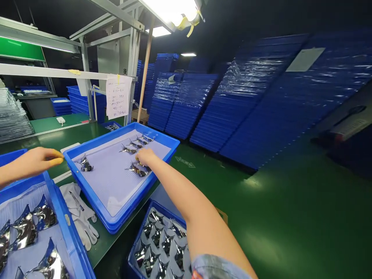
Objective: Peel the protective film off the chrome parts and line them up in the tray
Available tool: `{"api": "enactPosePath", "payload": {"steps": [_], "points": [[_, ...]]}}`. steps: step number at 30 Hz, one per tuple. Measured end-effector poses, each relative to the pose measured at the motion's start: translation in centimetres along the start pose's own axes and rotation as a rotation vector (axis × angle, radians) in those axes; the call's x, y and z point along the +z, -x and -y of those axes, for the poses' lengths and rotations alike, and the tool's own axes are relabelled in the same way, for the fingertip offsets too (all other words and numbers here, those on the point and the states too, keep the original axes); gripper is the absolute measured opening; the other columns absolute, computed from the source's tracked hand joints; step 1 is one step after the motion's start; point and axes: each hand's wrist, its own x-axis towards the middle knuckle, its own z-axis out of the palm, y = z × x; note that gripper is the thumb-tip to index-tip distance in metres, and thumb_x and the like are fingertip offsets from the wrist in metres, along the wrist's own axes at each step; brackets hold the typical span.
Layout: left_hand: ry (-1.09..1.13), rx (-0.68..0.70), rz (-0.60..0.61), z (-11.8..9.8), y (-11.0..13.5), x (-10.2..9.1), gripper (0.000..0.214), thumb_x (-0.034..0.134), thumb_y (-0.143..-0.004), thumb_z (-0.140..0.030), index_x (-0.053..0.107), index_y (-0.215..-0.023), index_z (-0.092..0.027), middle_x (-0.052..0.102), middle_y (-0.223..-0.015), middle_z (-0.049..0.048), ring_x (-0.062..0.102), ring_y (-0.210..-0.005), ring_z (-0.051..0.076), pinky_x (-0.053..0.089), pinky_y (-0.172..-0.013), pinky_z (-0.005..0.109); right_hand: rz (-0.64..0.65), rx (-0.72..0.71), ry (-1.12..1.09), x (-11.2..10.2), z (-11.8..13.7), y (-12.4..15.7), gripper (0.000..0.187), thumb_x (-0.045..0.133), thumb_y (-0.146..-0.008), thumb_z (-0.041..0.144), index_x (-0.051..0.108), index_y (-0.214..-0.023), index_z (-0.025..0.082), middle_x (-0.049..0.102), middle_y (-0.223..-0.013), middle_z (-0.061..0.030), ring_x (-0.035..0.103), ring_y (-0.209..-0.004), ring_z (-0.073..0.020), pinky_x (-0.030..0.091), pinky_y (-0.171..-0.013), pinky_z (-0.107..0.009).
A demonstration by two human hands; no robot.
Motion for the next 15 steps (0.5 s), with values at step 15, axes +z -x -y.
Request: {"api": "enactPosePath", "payload": {"steps": [15], "points": [[-0.308, -0.169, 0.165, -4.5, -13.1, 7.7, 0.032, 0.064, -0.09, -0.031, 0.06, -0.119, -0.017, 0.062, -0.12, 0.0094, 0.063, -0.106, 0.026, 0.054, -0.088, 0.046, -0.143, -0.218, -0.074, -3.9, -4.3, 0.3, 0.029, 0.06, -0.094, 0.031, 0.061, -0.12, 0.017, 0.05, -0.139, -0.0101, 0.047, -0.128, -0.0287, 0.04, -0.105, -0.053]]}}
